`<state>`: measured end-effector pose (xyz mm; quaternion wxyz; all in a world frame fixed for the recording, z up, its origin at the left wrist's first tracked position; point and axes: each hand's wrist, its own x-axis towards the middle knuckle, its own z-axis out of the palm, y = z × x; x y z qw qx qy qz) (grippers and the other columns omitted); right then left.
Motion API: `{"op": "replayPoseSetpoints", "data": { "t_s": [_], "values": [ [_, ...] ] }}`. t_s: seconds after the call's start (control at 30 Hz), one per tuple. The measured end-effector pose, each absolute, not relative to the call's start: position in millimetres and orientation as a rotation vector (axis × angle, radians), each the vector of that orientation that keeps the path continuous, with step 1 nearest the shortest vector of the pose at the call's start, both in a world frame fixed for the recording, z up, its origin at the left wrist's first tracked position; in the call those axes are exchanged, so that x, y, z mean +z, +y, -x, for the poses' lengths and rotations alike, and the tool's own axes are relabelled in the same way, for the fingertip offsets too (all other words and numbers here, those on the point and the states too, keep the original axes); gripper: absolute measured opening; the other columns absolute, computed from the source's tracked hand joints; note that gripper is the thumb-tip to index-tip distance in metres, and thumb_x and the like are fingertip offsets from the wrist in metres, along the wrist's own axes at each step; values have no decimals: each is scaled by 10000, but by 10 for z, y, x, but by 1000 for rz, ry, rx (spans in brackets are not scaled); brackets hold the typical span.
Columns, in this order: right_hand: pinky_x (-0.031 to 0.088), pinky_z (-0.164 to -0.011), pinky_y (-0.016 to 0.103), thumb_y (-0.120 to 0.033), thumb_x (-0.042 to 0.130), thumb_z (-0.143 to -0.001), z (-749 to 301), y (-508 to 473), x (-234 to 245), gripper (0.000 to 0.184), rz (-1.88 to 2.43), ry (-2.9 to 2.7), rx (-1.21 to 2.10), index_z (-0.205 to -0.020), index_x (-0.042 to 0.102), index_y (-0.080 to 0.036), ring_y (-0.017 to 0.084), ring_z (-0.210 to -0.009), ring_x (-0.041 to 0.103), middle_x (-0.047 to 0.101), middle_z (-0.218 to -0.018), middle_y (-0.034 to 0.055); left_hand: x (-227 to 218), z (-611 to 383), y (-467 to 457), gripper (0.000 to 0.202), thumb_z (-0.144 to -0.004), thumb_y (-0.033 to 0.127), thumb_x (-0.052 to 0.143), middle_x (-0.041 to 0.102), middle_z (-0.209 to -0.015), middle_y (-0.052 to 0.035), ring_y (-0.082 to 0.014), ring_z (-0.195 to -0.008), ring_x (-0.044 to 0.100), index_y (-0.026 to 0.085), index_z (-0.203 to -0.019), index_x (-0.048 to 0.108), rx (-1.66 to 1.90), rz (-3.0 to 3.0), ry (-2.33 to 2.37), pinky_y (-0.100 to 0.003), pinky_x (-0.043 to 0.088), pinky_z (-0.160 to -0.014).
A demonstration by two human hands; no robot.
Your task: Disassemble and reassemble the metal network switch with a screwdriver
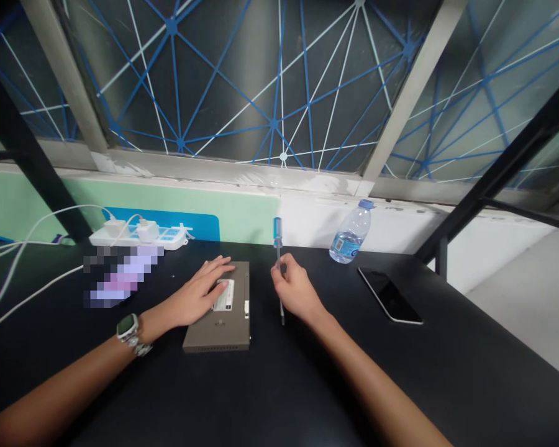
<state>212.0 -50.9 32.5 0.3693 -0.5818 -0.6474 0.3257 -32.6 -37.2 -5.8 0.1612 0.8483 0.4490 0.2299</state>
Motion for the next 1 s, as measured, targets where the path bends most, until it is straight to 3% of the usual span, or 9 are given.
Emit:
{"op": "replayPoseSetpoints", "data": {
  "t_s": [0.13,0.27,0.47,0.57,0.67,0.77,0.9,1.0],
  "values": [
    [294,-502,260,-256,508,-879,-2224,-518,299,99,1786,-2029,492,-814,448,-212,129,-477,459,514,-553,-25,-37,333,-372,498,-1010,453,270,270,-1597,-87,-240,-1502,136,209,-1423,406,724,-2305,1328,-481,155,-1219],
    [347,-600,300,-267,496,-892,-2236,-535,244,76,1971,-2168,346,-887,486,-192,211,-659,605,634,-740,80,-4,315,-400,620,-992,524,260,144,-1631,-124,-265,-1510,46,158,-1492,291,695,-2140,1449,-487,139,-1215],
    [404,-652,362,-403,480,-922,-2087,-645,260,309,2046,-2218,37,-1087,540,-148,308,-805,644,650,-906,150,-42,299,-382,755,-968,609,223,-25,-1630,-171,-294,-1501,-34,122,-1541,159,703,-2005,1538,-525,56,-1204],
    [428,-788,432,-499,445,-942,-1944,-730,264,442,1778,-2267,-181,-1144,590,-134,341,-998,578,587,-1061,188,-86,295,-367,819,-953,646,208,5,-1622,-202,-309,-1498,-47,85,-1544,126,705,-1943,1597,-541,21,-1198],
    [416,-859,481,-536,328,-984,-1826,-802,250,503,1562,-2336,-11,-1149,633,-171,327,-1054,533,560,-1078,162,-106,276,-377,801,-962,629,203,111,-1618,-202,-308,-1499,-25,83,-1544,127,717,-1905,1563,-543,-2,-1198],
    [416,-899,516,-519,365,-983,-1783,-831,238,475,1439,-2329,256,-1195,620,-179,324,-1091,520,560,-1102,150,-86,252,-406,744,-963,625,246,152,-1622,-161,-321,-1500,30,169,-1545,155,843,-1825,1481,-570,30,-1194],
    [481,-912,508,-448,437,-978,-1795,-805,229,541,1165,-2124,772,-1479,361,-257,276,-1043,588,591,-1180,114,19,243,-458,635,-981,570,304,147,-1637,-71,-280,-1505,104,285,-1537,186,1182,-1744,1327,-523,102,-1212],
    [585,-759,431,-400,528,-945,-1787,-790,224,698,954,-1840,1122,-1540,170,-335,210,-868,649,592,-1201,84,158,245,-513,588,-991,486,378,166,-1634,-19,-245,-1504,116,330,-1529,199,1451,-1766,1130,-484,103,-1223]
  ]
}}
